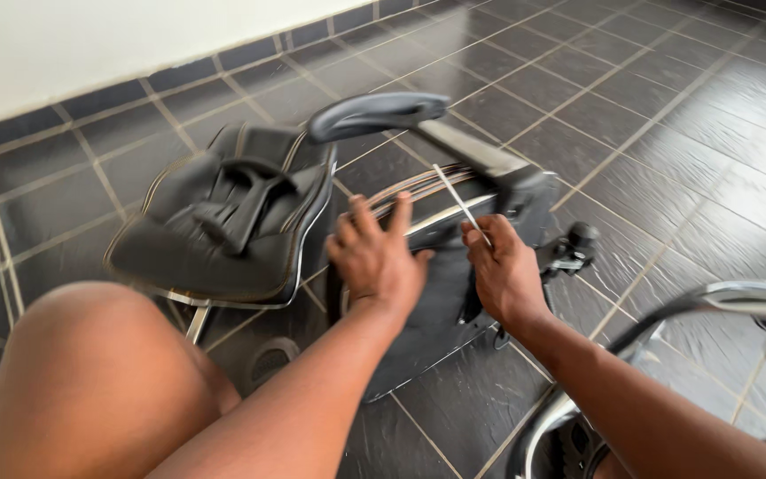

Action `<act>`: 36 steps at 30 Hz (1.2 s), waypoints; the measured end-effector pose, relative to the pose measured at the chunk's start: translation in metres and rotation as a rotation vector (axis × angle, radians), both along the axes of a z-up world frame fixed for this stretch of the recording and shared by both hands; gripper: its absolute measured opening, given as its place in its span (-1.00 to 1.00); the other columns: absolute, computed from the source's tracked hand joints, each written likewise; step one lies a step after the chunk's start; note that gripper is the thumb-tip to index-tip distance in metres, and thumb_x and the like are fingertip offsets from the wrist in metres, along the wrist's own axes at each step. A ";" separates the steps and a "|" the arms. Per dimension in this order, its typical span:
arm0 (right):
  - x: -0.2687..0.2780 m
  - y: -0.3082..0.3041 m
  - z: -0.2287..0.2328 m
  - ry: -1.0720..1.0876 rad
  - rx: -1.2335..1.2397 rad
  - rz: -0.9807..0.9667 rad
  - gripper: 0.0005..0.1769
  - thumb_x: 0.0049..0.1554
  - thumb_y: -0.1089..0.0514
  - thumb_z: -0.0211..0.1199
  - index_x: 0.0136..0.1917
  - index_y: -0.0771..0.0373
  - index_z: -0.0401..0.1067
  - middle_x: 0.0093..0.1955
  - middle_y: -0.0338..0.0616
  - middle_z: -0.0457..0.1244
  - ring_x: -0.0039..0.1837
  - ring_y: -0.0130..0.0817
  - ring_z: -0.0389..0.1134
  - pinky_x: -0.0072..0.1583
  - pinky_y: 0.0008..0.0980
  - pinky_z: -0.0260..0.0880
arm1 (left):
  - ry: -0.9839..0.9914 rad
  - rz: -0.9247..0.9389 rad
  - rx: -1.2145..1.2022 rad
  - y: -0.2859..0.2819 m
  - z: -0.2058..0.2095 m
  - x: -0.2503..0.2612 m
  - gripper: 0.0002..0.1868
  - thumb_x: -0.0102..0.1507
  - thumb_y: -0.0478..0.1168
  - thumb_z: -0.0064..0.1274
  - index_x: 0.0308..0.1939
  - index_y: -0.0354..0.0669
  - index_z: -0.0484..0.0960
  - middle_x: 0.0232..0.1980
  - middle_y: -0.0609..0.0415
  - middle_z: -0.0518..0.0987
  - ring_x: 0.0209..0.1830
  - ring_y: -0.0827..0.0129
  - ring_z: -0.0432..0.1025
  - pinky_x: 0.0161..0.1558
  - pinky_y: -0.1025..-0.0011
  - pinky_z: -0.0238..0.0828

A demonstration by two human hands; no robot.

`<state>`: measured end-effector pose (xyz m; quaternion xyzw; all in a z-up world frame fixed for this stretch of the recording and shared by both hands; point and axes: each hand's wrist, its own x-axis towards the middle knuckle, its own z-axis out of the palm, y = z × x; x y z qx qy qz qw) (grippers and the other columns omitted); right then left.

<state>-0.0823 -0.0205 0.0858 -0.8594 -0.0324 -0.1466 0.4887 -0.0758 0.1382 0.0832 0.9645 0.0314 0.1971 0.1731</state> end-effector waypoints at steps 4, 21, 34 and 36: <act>0.004 0.011 -0.021 0.046 0.023 -0.109 -0.70 0.32 0.06 0.14 0.18 0.31 0.42 -0.07 -0.06 0.41 -0.01 -0.32 0.45 0.05 -0.36 0.42 | -0.097 -0.017 0.004 -0.008 -0.009 0.002 -0.09 0.03 0.14 0.36 0.44 0.31 0.34 0.49 -0.34 0.16 0.40 -0.29 0.13 0.25 -0.22 0.10; 0.003 0.008 -0.018 0.007 0.058 0.013 -0.69 0.34 0.09 0.07 0.16 0.39 0.40 0.07 -0.03 0.40 0.10 -0.38 0.46 0.14 -0.38 0.51 | -0.032 -0.026 0.003 -0.006 -0.005 0.004 -0.11 0.07 0.13 0.33 0.45 0.30 0.31 0.48 -0.36 0.15 0.41 -0.26 0.11 0.27 -0.18 0.07; 0.004 0.005 -0.013 0.060 0.010 -0.018 -0.70 0.30 0.08 0.11 0.15 0.36 0.41 0.03 -0.07 0.42 0.05 -0.37 0.49 0.07 -0.37 0.49 | -0.004 -0.031 0.018 -0.009 0.001 0.001 -0.08 0.06 0.14 0.34 0.47 0.31 0.27 0.50 -0.37 0.11 0.42 -0.25 0.10 0.30 -0.19 0.03; 0.001 0.004 -0.015 0.051 0.002 -0.007 -0.70 0.31 0.08 0.11 0.16 0.35 0.41 0.04 -0.07 0.41 0.05 -0.36 0.49 0.07 -0.37 0.49 | -0.009 -0.022 0.023 -0.009 -0.001 0.000 -0.09 0.08 0.13 0.33 0.47 0.32 0.27 0.51 -0.36 0.12 0.43 -0.25 0.11 0.31 -0.18 0.04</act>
